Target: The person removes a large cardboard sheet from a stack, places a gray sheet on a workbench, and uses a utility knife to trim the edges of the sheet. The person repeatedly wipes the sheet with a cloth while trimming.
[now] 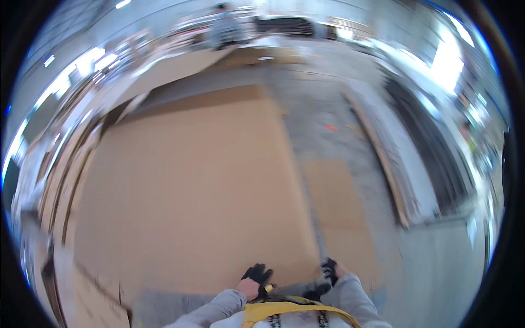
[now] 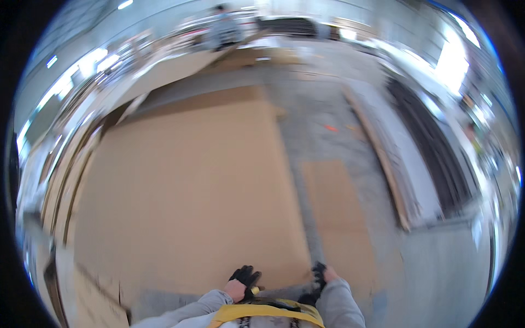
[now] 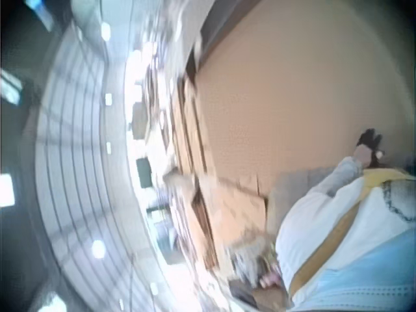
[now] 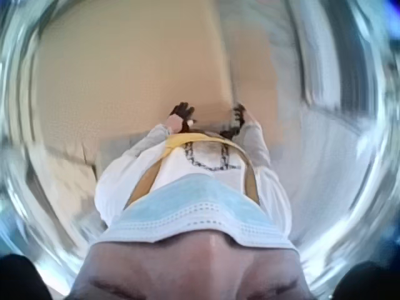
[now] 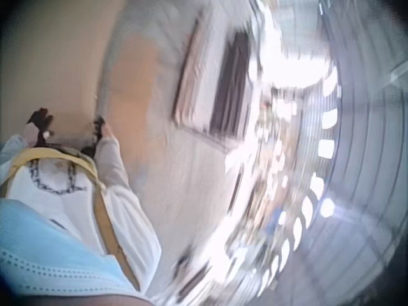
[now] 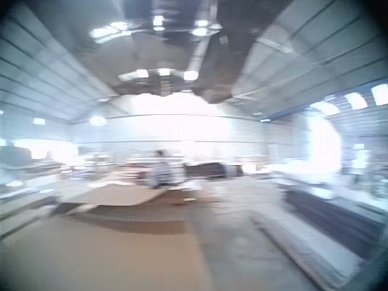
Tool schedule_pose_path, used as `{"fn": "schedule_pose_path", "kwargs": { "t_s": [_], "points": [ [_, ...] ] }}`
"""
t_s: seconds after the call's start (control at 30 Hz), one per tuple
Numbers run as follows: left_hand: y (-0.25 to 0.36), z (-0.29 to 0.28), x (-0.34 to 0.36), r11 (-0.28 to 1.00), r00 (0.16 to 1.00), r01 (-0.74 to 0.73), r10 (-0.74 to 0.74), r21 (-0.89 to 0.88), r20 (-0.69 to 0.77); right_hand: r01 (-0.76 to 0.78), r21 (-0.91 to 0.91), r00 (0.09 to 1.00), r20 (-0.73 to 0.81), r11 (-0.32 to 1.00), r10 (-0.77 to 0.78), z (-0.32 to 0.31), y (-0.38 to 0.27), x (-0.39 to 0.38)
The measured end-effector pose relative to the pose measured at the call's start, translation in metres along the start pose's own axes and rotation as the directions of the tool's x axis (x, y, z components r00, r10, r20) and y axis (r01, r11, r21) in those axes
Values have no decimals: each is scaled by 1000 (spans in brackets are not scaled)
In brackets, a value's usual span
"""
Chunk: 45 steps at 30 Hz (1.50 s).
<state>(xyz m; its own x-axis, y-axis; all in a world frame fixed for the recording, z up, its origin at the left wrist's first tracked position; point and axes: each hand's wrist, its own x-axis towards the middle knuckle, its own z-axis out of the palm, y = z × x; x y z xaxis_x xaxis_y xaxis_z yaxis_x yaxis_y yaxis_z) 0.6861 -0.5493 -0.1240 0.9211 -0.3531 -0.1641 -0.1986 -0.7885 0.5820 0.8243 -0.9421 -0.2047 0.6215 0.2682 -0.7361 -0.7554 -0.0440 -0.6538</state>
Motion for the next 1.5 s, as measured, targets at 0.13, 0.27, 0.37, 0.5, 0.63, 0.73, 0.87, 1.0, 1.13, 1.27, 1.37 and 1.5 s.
{"fn": "schedule_pose_path", "kwargs": {
  "t_s": [0.13,0.27,0.37,0.5,0.63,0.73,0.87,1.0,1.13,1.27,1.37,1.5],
  "points": [
    [69,42,126,989,999,-37,36,143,6,295,37,954,41,955,-296,-67,-51,-48],
    [98,76,204,970,992,80,-99,230,73,234,-46,956,-174,971,-238,-167,-117,-178],
    [72,97,214,838,980,165,-198,521,8,338,86,909,-290,937,-301,-263,-88,-230],
    [-1,117,223,741,969,205,-247,640,-24,575,132,704,-582,807,-407,-360,-51,-284],
    [59,132,249,711,887,368,-461,599,2,606,228,576,-786,762,-223,-401,-33,-296],
    [127,124,311,765,827,507,-561,396,25,608,284,669,-687,742,-285,-420,-56,-286],
    [259,142,444,884,884,455,-463,105,64,601,213,677,-649,770,-349,-467,-103,-289],
    [380,188,585,957,965,259,-249,-132,87,667,253,636,-682,701,-360,-525,-139,-283],
    [483,271,716,855,971,186,-83,-484,225,734,157,541,-723,660,-430,-573,-165,-305],
    [687,313,757,768,921,-72,296,-636,253,762,121,336,-914,636,-228,-634,-128,-352],
    [807,368,777,726,854,-184,452,-662,257,814,62,99,-995,578,-33,-689,-84,-386],
    [909,470,832,624,931,-48,312,-780,191,833,-17,-42,-999,553,32,-793,-56,-431]
  ]
}}
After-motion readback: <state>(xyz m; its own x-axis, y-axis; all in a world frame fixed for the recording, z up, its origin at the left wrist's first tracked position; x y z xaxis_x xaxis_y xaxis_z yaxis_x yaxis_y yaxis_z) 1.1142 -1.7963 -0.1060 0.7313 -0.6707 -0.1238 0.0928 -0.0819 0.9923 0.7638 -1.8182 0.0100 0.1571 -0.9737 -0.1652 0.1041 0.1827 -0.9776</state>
